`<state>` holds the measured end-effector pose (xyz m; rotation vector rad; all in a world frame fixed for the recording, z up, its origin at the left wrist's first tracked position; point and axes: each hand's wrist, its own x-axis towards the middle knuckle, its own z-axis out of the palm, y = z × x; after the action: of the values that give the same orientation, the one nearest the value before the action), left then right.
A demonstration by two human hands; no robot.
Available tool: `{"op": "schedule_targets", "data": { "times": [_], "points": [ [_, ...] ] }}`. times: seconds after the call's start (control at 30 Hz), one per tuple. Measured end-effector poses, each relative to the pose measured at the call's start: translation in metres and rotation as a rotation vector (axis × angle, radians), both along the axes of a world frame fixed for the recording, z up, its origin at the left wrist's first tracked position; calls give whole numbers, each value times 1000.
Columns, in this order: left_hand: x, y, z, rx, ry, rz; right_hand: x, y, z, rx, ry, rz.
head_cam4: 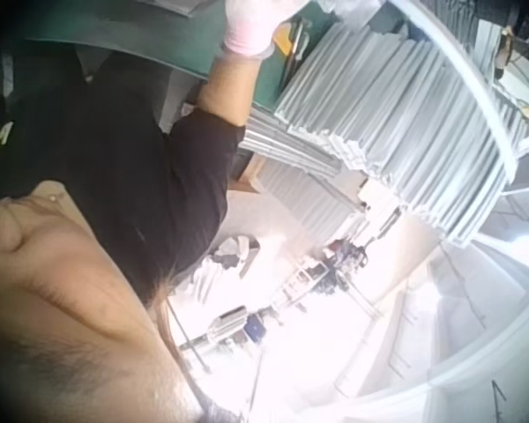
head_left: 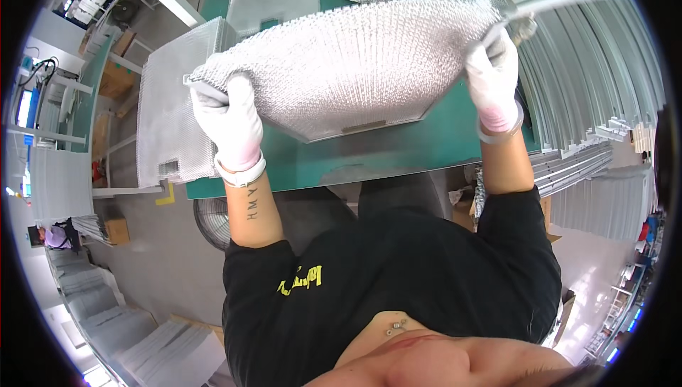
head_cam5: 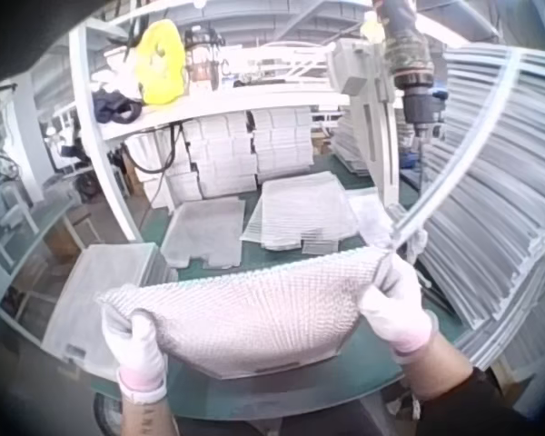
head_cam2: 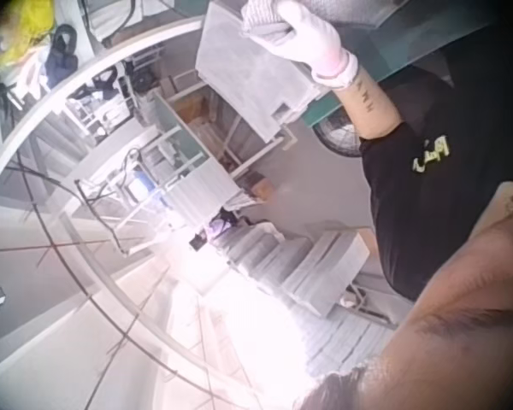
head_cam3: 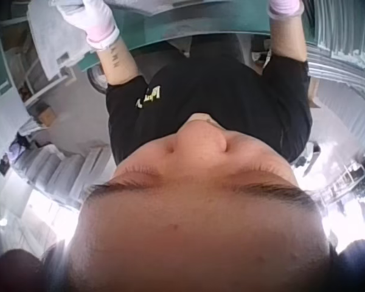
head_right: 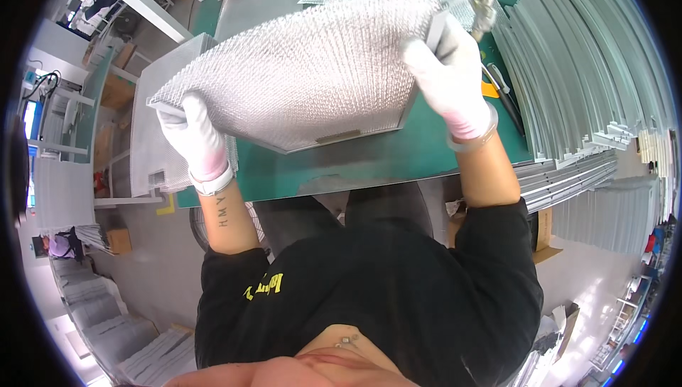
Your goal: The person assembles metal frames by placing a mesh sheet on a green table, inserting a plastic clip, and fitting two metal bars into the mesh edges. They then use a power drill to secure the bars to the mesh. The process is repeated for multiple units.
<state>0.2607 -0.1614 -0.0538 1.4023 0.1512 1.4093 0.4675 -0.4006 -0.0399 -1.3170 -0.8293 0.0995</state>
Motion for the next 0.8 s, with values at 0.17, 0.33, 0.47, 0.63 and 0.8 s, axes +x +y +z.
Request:
{"op": "schedule_targets", "data": {
  "times": [0.17, 0.33, 0.47, 0.63, 0.8],
  "points": [
    [-4, -22, 4, 210, 22, -51, -22, 20, -3, 357, 68, -166],
    [-5, -26, -2, 230, -66, -136, -16, 1, -31, 370, -72, -144],
    [-7, -25, -1, 170, 4, -111, -18, 11, -2, 445, -258, -171],
    [-4, -19, -7, 90, -11, -155, 1, -10, 30, 107, -592, -87],
    [-9, -18, -5, 121, -25, -293, 1, -35, 97, -378, -647, 243]
  ]
}}
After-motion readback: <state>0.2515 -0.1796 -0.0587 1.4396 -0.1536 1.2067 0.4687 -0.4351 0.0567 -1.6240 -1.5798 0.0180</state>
